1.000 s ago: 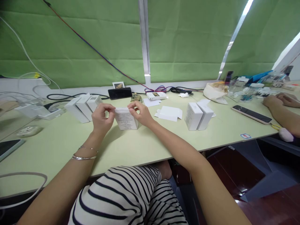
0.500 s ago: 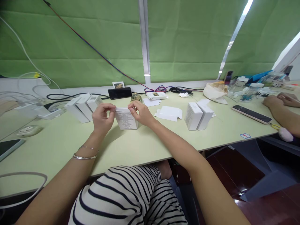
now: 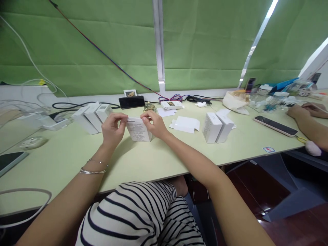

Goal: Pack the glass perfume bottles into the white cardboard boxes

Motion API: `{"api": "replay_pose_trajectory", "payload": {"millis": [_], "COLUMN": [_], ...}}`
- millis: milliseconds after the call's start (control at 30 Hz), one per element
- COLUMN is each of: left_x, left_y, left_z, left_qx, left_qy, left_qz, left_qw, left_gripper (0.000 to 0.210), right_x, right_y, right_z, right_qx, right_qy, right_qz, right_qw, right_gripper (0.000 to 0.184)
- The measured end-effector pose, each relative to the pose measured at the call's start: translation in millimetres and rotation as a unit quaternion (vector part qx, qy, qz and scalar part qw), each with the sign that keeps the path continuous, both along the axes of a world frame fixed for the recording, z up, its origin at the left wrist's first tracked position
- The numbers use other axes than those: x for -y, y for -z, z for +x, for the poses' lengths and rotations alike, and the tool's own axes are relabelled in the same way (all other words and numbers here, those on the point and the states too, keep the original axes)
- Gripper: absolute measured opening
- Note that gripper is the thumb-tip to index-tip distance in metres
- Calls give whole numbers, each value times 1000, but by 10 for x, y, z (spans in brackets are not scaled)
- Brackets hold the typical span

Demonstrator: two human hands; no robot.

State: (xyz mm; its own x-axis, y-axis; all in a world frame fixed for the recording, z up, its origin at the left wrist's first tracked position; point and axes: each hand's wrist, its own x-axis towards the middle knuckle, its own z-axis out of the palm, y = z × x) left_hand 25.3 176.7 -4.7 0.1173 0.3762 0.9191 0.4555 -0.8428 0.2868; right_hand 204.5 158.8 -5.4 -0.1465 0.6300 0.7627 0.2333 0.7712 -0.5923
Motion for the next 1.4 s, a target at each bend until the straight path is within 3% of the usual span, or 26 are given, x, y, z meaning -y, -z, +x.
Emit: {"api": "replay_pose_trajectory", "payload": {"millis": [100,300,1400], "left_x": [5,14,24], "left_y": [12,4,-9], "left_z": [10,11,20], "left_qx": [22,2,-10], "left_qy": [0,-26,-25], "left_qz": [-26,-15,6], "left_qw": [999,1000,1000], "left_gripper": [9,10,10], "right_x": [1,-4,10], "right_y": [3,2,-13], "right_z": [-10,-4,13], "right_qx": [-32,-12,12], "right_qy": [-27,-32,-16], "right_qz": [-41,-25,-28], "right_qw": [998,999,999], "right_gripper": [26,29,27]}}
